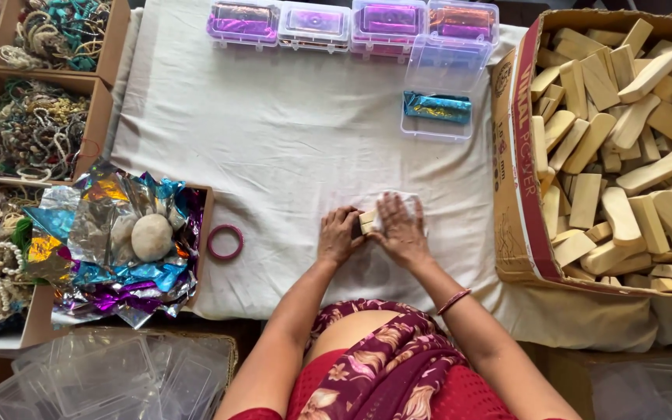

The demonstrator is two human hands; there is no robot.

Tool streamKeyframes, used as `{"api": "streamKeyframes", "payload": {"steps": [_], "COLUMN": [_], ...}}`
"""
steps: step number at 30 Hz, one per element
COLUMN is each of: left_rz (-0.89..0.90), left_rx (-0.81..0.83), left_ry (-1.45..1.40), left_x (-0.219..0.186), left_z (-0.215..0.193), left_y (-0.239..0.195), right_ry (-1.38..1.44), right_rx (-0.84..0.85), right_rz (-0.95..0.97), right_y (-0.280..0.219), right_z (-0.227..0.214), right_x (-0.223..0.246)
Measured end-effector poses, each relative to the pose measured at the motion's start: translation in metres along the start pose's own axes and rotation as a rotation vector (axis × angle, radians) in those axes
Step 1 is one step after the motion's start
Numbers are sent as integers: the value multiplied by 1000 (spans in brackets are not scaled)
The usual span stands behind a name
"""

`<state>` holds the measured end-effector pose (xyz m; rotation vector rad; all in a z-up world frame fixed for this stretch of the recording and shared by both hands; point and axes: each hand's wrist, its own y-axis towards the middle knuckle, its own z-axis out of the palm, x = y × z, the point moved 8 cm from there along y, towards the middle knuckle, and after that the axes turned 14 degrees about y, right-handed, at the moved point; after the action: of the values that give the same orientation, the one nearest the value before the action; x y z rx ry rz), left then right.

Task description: The person wraps a small wooden block in shiny foil and places it into a clear plastic container. They then pick up another wooden block and wipe it with a white cloth. Finally, they wrap a second wooden block in foil.

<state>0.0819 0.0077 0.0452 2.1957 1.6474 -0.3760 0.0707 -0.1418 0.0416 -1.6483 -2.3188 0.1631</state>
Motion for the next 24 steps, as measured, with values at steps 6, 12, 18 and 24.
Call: {"api": "streamKeyframes", "payload": {"steps": [6, 12, 18, 24], "left_rz": [-12, 36, -1, 58], "left_rx": [42, -48, 43, -60], "left_ry": [47, 60, 68, 100], "left_x": [4, 1, 6, 3], "left_z": [11, 6, 16, 11], "left_y": [-2, -4, -3, -4], "right_ry": [227, -50, 160, 155], "right_rx": [-489, -43, -474, -206], "right_rz": [-8, -1, 95, -100], "right_y": [4, 21, 22, 20], "right_z": [-10, 9, -2, 6], "right_x": [14, -3, -19, 15]}}
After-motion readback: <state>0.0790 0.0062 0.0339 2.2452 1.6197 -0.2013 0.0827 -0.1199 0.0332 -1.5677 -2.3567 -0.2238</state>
